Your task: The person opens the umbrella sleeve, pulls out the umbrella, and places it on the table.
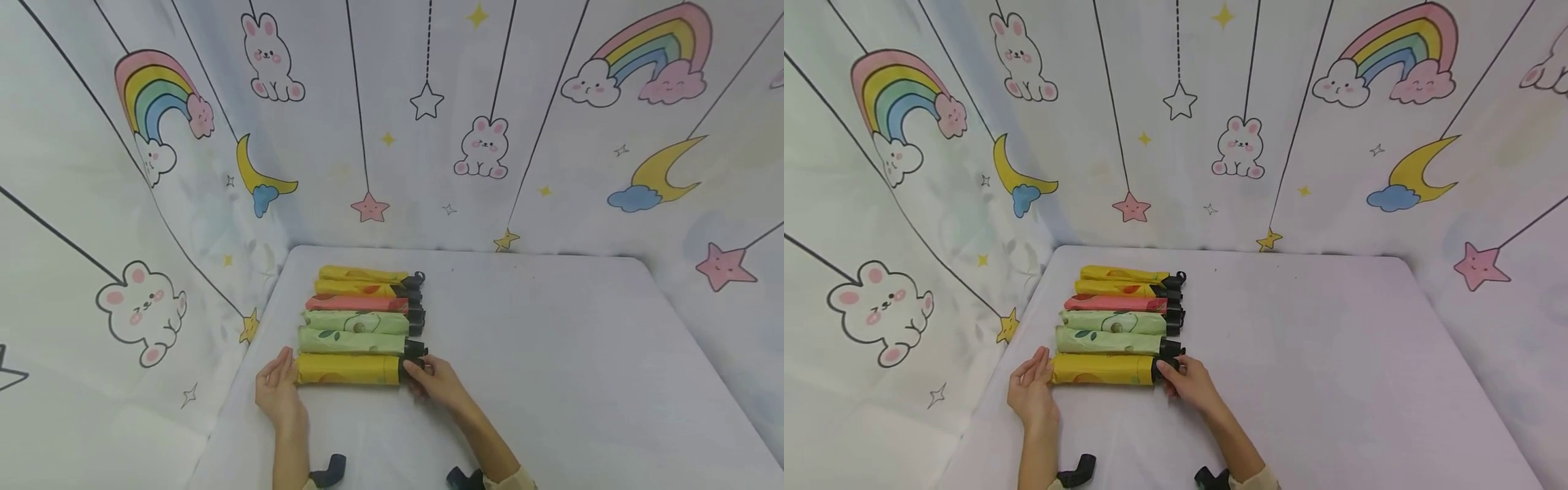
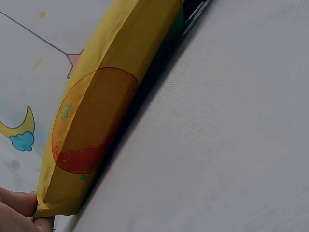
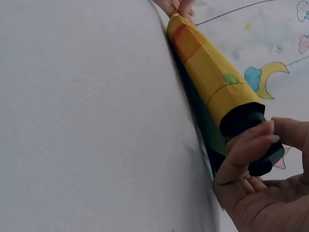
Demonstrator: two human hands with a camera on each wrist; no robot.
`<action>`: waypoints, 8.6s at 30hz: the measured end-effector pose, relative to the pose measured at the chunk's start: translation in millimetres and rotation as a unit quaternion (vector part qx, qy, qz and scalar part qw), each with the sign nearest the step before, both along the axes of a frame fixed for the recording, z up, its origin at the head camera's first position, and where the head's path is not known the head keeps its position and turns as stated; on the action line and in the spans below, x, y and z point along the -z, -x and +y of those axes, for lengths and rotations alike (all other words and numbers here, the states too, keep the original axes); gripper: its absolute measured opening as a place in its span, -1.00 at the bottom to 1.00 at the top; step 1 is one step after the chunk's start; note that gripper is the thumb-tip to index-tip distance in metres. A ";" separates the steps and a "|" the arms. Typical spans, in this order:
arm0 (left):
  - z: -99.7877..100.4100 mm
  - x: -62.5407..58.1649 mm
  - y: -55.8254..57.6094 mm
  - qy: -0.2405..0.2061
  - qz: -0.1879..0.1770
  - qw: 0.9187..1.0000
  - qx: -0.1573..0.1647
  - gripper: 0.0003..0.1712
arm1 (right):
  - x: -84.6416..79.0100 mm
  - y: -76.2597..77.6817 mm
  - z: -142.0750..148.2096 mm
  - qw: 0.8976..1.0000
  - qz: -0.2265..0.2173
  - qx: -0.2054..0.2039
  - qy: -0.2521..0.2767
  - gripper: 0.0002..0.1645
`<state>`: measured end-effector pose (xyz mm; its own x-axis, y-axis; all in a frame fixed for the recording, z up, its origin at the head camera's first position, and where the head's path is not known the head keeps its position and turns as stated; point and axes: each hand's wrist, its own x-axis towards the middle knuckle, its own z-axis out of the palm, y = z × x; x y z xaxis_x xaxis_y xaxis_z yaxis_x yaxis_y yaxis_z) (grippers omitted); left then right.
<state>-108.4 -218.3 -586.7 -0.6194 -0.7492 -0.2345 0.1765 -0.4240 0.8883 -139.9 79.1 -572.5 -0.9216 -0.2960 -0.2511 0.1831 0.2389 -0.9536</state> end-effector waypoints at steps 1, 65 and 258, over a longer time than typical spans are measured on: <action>0.4 -0.2 0.2 0.000 -0.001 1.000 -0.001 -0.61 | 0.1 0.2 -0.5 1.000 -0.001 0.001 -0.005 -0.44; -3.1 -0.9 -1.5 -0.060 0.029 0.998 0.019 -0.59 | -12.9 5.5 47.1 0.985 -0.064 0.093 0.131 -0.58; -11.2 -6.9 -3.4 -0.135 0.035 0.989 0.046 -0.58 | -35.0 -31.2 169.9 0.978 -0.012 0.155 0.139 -0.69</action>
<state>-105.1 -229.5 -579.8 -0.7036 -0.6048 -0.3730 0.1833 -0.6617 0.7271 -108.7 249.0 -537.5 -0.9728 -0.0631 -0.2230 0.2285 -0.1003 -0.9684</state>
